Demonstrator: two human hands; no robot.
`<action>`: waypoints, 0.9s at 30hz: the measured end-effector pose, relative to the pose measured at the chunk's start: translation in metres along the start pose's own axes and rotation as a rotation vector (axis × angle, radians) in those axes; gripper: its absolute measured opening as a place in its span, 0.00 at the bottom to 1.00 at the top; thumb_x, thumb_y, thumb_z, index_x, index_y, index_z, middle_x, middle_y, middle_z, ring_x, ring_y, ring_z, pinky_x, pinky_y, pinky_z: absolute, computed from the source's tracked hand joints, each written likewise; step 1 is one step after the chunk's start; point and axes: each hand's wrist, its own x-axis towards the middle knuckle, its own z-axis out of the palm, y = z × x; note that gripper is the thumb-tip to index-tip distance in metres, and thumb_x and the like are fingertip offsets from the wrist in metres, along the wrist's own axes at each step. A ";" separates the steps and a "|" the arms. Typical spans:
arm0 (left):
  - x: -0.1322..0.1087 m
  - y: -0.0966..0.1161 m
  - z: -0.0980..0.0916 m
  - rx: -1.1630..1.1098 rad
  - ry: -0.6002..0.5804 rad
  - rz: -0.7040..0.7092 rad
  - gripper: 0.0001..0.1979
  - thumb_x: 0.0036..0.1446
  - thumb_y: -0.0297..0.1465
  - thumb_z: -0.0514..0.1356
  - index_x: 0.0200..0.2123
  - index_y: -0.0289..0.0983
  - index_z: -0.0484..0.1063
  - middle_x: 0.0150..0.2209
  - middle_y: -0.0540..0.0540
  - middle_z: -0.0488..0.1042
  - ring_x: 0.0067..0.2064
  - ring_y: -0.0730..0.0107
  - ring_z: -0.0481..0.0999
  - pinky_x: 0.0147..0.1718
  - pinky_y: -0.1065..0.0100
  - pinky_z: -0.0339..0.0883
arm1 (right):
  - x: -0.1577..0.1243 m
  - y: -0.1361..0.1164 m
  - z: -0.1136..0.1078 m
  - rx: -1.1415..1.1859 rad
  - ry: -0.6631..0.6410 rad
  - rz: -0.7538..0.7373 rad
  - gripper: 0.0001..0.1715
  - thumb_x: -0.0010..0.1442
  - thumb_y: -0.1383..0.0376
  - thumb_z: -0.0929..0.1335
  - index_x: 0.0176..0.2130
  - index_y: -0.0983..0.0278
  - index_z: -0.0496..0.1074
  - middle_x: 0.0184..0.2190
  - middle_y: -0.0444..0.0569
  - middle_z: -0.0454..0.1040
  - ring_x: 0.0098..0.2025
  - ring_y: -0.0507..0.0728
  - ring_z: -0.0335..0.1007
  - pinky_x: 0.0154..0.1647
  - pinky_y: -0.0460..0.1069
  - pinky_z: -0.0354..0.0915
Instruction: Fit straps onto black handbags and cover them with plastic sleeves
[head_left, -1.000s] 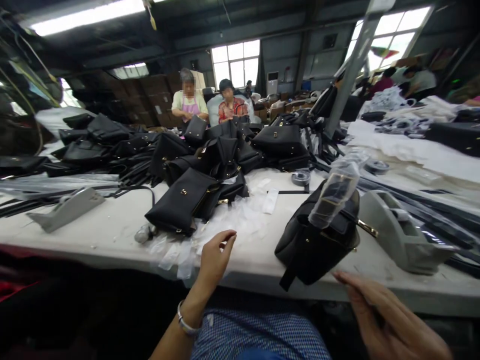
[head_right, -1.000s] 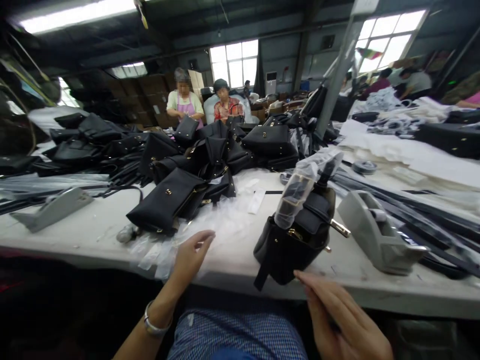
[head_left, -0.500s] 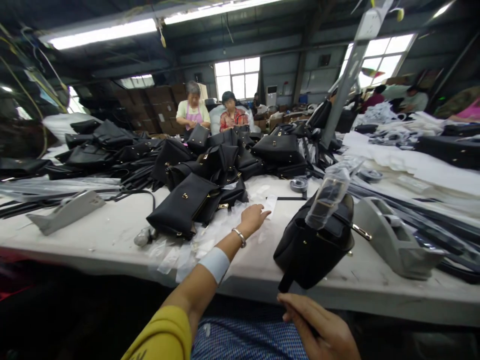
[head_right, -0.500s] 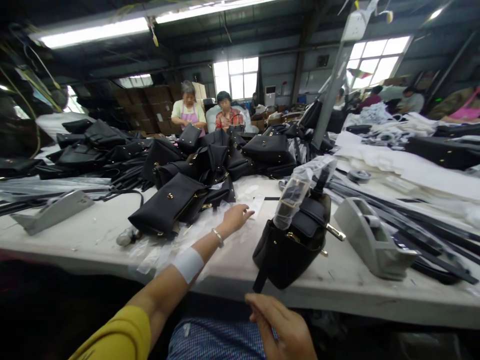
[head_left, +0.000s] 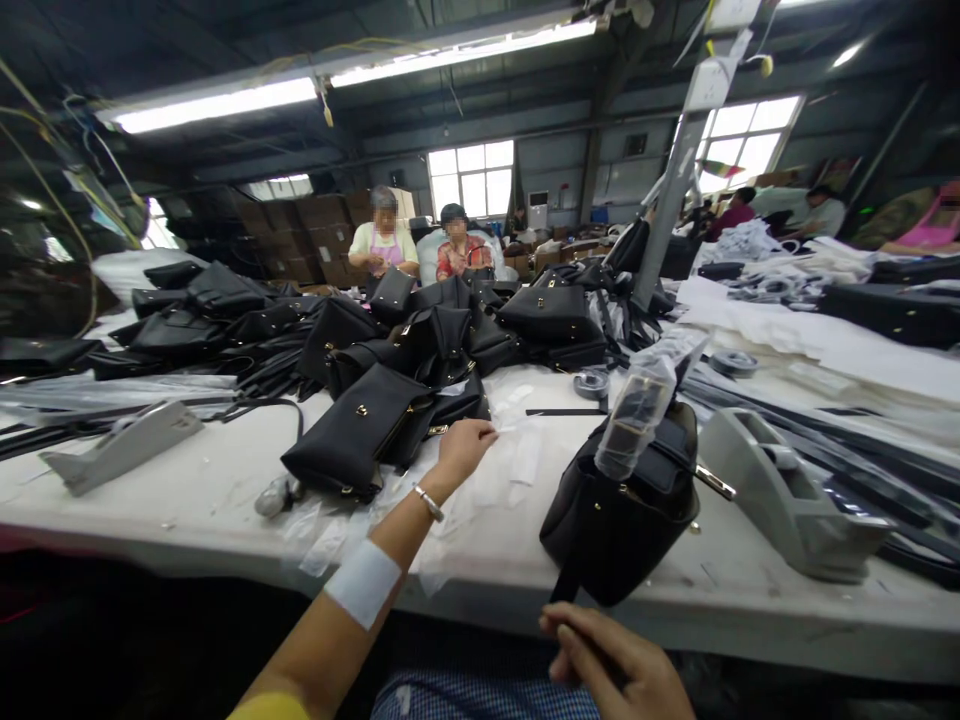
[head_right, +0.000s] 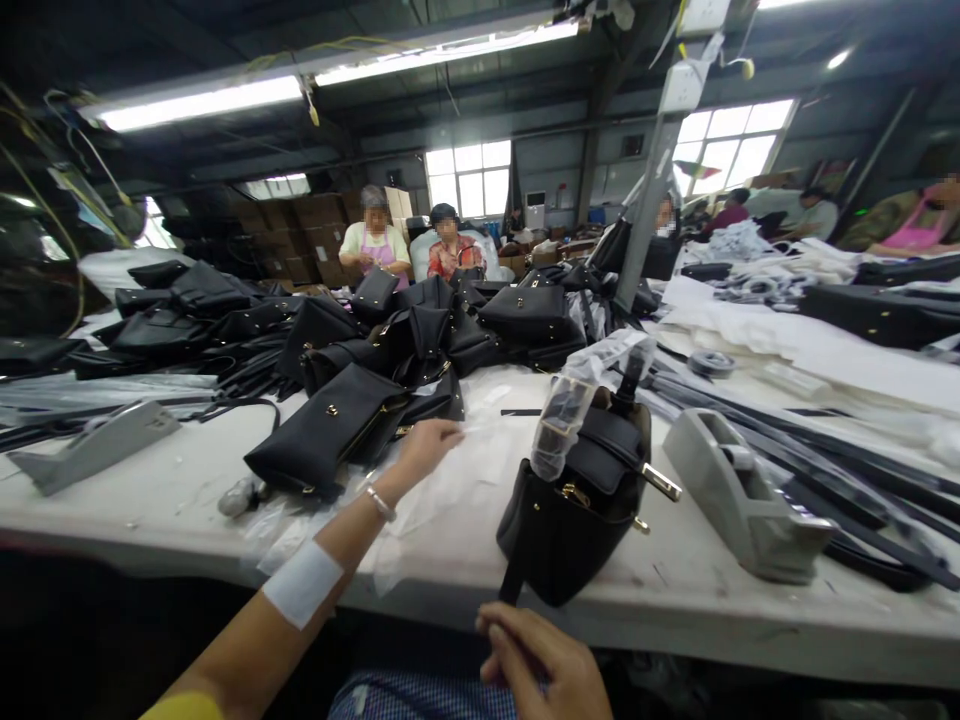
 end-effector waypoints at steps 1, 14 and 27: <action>-0.011 -0.003 -0.005 -0.003 0.049 0.011 0.08 0.63 0.35 0.62 0.39 0.40 0.80 0.38 0.46 0.82 0.41 0.64 0.79 0.39 0.66 0.68 | 0.006 0.000 0.006 0.090 0.022 0.100 0.17 0.63 0.55 0.70 0.47 0.59 0.80 0.34 0.52 0.83 0.33 0.58 0.80 0.37 0.48 0.76; -0.099 -0.030 -0.014 -0.209 0.496 0.196 0.07 0.64 0.30 0.60 0.40 0.37 0.79 0.45 0.42 0.79 0.45 0.65 0.79 0.48 0.66 0.72 | 0.068 -0.028 0.063 0.817 0.106 0.481 0.30 0.57 0.49 0.74 0.54 0.58 0.75 0.58 0.52 0.73 0.40 0.52 0.75 0.37 0.44 0.71; -0.166 -0.015 0.008 -0.689 0.027 -0.032 0.17 0.70 0.36 0.50 0.41 0.36 0.77 0.33 0.44 0.82 0.34 0.67 0.81 0.35 0.69 0.74 | 0.081 -0.005 0.078 0.701 0.191 0.440 0.28 0.52 0.46 0.75 0.44 0.63 0.77 0.26 0.43 0.75 0.28 0.52 0.71 0.30 0.46 0.68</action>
